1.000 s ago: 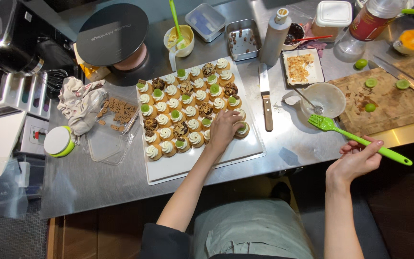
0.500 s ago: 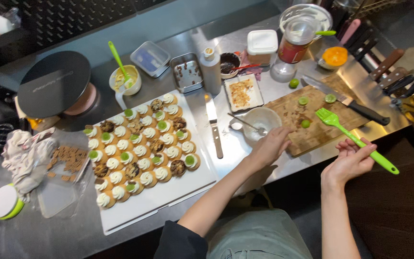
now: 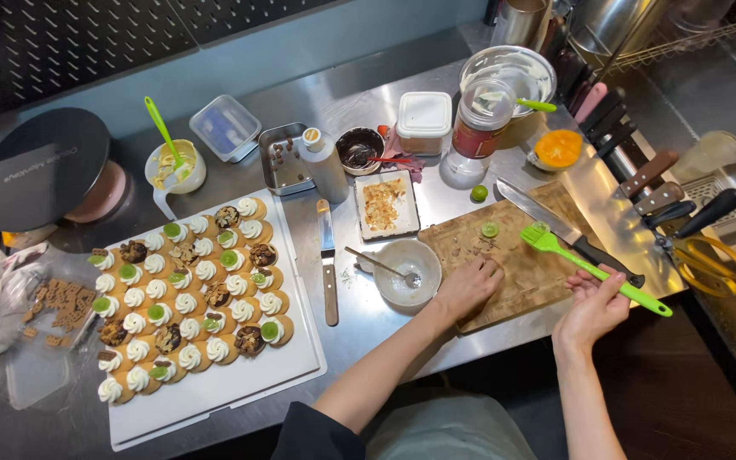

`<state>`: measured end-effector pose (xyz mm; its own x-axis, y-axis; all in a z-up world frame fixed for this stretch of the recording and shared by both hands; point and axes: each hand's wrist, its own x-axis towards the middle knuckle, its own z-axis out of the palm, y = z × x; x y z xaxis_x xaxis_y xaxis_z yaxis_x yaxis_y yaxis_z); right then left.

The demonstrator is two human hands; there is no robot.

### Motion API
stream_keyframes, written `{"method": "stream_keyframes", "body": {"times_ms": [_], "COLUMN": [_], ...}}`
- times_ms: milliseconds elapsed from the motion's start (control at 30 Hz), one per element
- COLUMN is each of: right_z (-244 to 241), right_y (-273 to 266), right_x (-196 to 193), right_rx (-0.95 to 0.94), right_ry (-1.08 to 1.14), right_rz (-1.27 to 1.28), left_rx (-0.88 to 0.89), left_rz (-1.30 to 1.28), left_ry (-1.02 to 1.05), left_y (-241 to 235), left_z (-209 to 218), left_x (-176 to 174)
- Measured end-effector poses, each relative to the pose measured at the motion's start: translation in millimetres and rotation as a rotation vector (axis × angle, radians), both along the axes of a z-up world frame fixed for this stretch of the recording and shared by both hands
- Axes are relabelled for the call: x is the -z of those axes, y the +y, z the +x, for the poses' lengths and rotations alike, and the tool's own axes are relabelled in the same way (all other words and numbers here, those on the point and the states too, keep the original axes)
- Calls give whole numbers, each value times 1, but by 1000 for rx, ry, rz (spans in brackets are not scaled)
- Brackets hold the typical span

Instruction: The person decorates a tray of small pastries by placing lime slices on top of the cream. They use a green silicone brush to pick up the slices and a knife to cut the limes on a wooden cutting board.

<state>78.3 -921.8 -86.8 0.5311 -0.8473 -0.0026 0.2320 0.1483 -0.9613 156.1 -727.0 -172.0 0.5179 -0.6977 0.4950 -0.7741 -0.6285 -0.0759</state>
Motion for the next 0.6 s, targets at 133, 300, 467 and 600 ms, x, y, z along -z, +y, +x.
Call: {"method": "stream_keyframes", "body": {"times_ms": [133, 300, 467, 600], "right_z": [16, 24, 26, 32], "right_y": [-9, -4, -1, 15], "right_x": [12, -9, -47, -80], "right_rx": [-31, -49, -59, -128], "right_ry": [1, 19, -37, -84], "right_rz": [21, 22, 105, 116], "left_rx": [-81, -140, -33, -244], "left_rz": [-34, -13, -720, -1495], "left_ry": [-23, 192, 1034, 1711], "left_y": [-2, -9, 25, 48], "left_z": [-8, -13, -23, -15], "left_x": [-15, -2, -134, -149]}}
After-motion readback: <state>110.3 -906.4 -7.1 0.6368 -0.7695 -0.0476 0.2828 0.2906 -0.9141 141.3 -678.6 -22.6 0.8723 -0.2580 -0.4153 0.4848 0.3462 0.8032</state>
